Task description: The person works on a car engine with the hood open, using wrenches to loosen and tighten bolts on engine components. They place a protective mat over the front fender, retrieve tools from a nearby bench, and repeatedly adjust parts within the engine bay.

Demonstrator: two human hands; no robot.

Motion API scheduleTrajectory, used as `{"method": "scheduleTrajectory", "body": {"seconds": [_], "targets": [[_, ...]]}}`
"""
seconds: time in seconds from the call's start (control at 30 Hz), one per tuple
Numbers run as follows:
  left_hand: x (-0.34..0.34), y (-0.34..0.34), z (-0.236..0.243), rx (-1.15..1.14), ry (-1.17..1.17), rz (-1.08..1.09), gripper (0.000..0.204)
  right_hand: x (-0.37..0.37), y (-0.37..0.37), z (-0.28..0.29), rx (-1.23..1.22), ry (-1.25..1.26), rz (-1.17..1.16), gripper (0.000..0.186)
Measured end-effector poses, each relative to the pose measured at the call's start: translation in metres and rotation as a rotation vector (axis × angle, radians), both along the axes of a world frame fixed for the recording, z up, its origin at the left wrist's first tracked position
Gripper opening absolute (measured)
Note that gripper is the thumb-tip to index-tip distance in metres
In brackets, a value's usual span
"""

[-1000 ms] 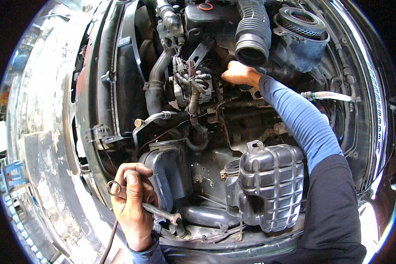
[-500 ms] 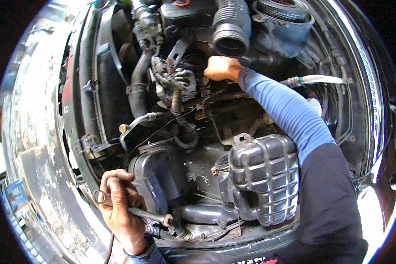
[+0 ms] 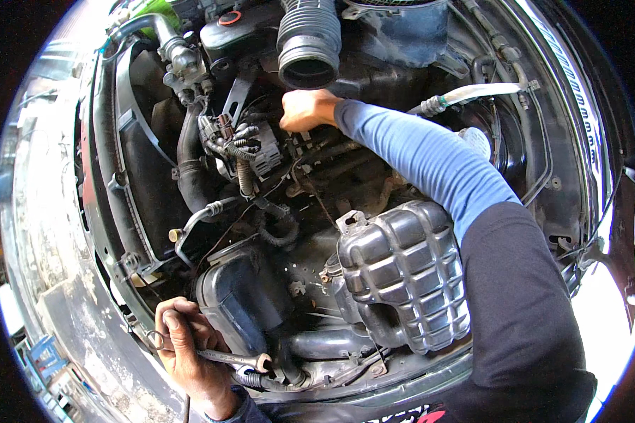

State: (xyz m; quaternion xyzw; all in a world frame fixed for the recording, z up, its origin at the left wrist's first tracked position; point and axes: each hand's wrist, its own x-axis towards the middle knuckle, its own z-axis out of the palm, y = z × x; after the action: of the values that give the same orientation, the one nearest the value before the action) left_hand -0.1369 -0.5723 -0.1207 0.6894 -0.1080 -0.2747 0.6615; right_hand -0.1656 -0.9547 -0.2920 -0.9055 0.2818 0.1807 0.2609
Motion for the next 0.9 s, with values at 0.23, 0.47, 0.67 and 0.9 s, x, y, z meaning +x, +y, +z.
{"method": "scheduleTrajectory", "body": {"seconds": [0.23,0.47,0.67,0.9], "targets": [[0.000,-0.004,0.000,-0.011,0.009,-0.040,0.028,-0.008,-0.012,-0.002,-0.015,0.064,-0.077,0.047],[-0.003,-0.003,0.002,0.012,-0.005,-0.011,0.028,-0.007,0.001,0.001,-0.017,0.039,-0.044,0.045],[-0.001,-0.002,0.007,0.059,-0.018,-0.067,0.029,-0.002,-0.013,0.005,-0.049,-0.008,-0.059,0.051],[-0.001,-0.003,0.008,0.094,-0.014,-0.038,0.028,-0.003,-0.008,-0.004,-0.088,0.055,0.052,0.049]]}}
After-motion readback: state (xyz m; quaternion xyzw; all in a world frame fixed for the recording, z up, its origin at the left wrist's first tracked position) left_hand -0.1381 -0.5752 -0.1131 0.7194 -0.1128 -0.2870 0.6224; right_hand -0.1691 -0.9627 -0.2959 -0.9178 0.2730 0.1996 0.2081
